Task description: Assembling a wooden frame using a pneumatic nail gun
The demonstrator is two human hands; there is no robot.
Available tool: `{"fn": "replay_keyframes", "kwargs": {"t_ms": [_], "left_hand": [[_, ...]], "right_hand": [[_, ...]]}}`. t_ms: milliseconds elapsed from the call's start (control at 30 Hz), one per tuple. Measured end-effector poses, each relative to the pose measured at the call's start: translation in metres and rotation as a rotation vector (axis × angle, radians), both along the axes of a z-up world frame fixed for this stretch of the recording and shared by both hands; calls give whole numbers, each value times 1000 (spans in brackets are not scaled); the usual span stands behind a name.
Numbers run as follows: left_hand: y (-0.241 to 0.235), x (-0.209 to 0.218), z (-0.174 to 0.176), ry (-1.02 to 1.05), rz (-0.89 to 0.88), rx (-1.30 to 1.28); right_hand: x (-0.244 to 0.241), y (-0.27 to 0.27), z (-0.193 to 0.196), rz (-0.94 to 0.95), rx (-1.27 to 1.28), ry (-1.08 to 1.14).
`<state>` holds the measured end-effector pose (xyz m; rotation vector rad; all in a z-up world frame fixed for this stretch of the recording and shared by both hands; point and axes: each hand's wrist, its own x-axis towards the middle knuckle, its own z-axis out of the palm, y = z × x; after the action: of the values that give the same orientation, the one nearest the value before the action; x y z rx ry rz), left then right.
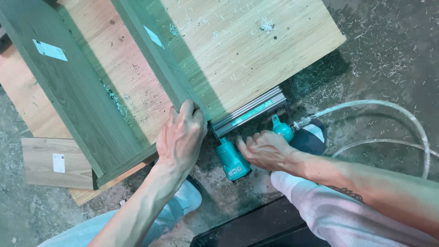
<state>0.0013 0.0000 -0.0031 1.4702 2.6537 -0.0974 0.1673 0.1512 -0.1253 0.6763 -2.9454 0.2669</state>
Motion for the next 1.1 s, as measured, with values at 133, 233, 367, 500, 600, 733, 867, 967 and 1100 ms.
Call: {"fn": "replay_keyframes", "kwargs": {"t_ms": [133, 233, 367, 500, 600, 733, 867, 967, 1100], "left_hand": [[0, 0, -1, 10, -3, -11], [2, 2, 2, 21, 8, -43], [3, 1, 7, 30, 6, -32], [4, 0, 9, 32, 9, -34], [-1, -2, 1, 27, -15, 29], [2, -1, 6, 43, -21, 16], [-2, -2, -4, 14, 2, 22], [-2, -3, -3, 39, 2, -2], [8, -5, 23, -169, 86, -63]], "right_hand": [[-1, -1, -2, 13, -2, 10], [-1, -1, -1, -3, 7, -2], [4, -4, -14, -1, 9, 17], [-1, -3, -3, -7, 10, 45], [-2, 0, 1, -11, 6, 45], [6, -2, -12, -4, -19, 33], [33, 11, -34, 3, -56, -112], [24, 48, -9, -27, 4, -226], [-23, 101, 40, -183, 11, -501]]}}
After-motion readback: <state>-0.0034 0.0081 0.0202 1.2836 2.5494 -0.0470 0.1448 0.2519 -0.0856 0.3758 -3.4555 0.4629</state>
